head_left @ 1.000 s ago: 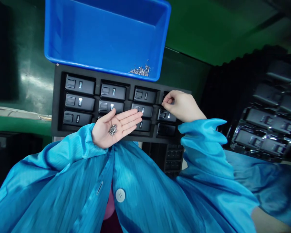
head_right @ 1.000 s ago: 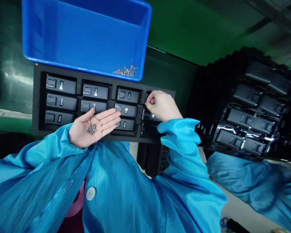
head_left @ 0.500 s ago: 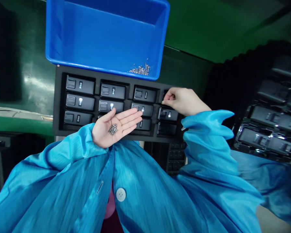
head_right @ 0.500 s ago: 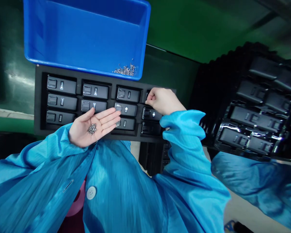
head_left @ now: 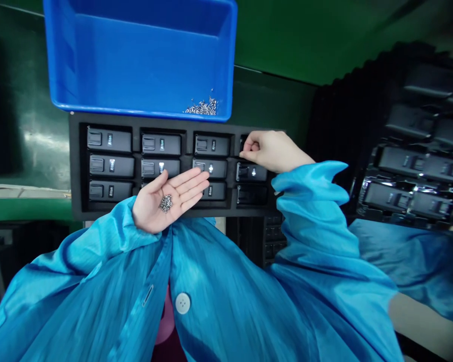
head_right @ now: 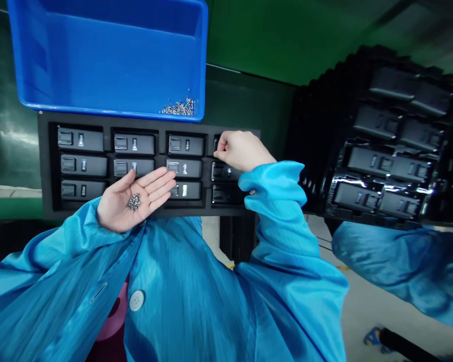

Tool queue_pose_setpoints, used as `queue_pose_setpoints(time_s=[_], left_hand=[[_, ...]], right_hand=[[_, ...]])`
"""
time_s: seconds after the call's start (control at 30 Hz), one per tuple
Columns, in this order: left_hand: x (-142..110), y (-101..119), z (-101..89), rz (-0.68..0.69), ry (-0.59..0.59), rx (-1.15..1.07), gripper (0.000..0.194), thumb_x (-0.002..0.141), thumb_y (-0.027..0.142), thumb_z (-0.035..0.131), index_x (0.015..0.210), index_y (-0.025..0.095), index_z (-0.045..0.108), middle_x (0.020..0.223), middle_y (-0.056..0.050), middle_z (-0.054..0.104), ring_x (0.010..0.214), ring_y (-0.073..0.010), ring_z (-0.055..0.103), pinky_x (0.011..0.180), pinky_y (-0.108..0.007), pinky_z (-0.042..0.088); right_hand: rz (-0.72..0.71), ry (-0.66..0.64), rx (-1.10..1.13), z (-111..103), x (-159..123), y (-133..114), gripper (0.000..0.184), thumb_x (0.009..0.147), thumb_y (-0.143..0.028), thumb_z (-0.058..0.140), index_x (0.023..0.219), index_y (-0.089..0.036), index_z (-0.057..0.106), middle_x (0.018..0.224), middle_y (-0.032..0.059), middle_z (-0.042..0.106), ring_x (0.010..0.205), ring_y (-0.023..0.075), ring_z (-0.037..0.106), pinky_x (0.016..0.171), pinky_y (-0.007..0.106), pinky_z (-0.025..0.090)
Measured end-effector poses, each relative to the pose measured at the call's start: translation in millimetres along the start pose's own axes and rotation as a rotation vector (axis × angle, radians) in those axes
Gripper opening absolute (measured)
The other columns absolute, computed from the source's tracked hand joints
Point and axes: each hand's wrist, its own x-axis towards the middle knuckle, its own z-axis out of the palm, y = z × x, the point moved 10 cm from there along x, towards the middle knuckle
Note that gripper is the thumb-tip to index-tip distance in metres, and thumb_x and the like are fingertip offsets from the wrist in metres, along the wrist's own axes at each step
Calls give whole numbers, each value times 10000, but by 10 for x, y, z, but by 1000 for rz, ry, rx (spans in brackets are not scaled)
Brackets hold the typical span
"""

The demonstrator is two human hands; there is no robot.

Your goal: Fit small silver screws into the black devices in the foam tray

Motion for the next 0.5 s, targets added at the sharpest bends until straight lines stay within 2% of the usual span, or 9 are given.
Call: queue_pose_setpoints(time_s=[0.13,0.27,0.4,0.5], left_hand=[[5,0,-13,2,23,12,707,1079,505,196,1672,127,116,1453,-113,637,1322,-219,635,1176,-339,387],[14,-15,-15,-10,19,20,721,1072,521,203,1672,131,110,1486,-119,608,1377,-227,593,1194,-345,377],[22,-31,-30,-17,21,15,726,1069,524,221,1671,132,119,1527,-124,567,1446,-234,524,1228,-354,346],[21,-40,-31,-21,24,14,719,1070,523,224,1672,142,128,1543,-120,550,1464,-233,504,1242,-353,331]], right_hand=[[-75,149,-36,11,-94,-60,57,772,-189,597,790,-242,584,833,52,680,749,235,595,701,368,396],[-155,346,-60,30,-248,-110,97,832,-206,531,868,-239,615,909,99,689,843,283,616,736,413,432],[-196,443,-74,79,-357,-129,143,890,-202,486,913,-233,624,939,115,682,908,305,610,789,436,446],[-232,469,-97,98,-396,-158,177,919,-195,454,951,-223,627,957,121,681,932,308,601,822,435,443]])
